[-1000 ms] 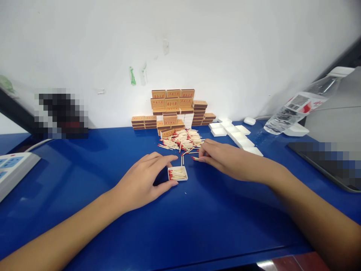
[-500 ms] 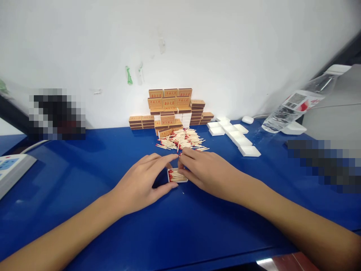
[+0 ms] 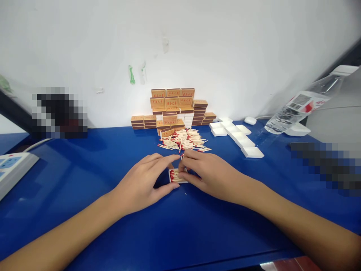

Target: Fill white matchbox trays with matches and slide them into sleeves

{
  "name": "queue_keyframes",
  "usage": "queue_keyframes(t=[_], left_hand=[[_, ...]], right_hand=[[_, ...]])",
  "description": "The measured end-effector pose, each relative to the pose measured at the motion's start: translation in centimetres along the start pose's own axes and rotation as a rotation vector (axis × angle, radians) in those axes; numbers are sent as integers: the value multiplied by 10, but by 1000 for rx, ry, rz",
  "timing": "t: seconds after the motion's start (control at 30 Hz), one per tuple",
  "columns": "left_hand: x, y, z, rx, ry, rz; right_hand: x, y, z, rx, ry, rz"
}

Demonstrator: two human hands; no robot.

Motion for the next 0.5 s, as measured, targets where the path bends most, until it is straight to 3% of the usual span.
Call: queue_keyframes(t=[0.5], left_hand=[[0,1,0,0,0,2]], right_hand=[[1,-1,-5,23,-63,-13]])
Point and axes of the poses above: each hand's wrist, its own x-axis towards the middle knuckle, its own z-axis out of the back of the hand, y = z × x, the point moved 1 cm from there along x, towards the middle knuckle
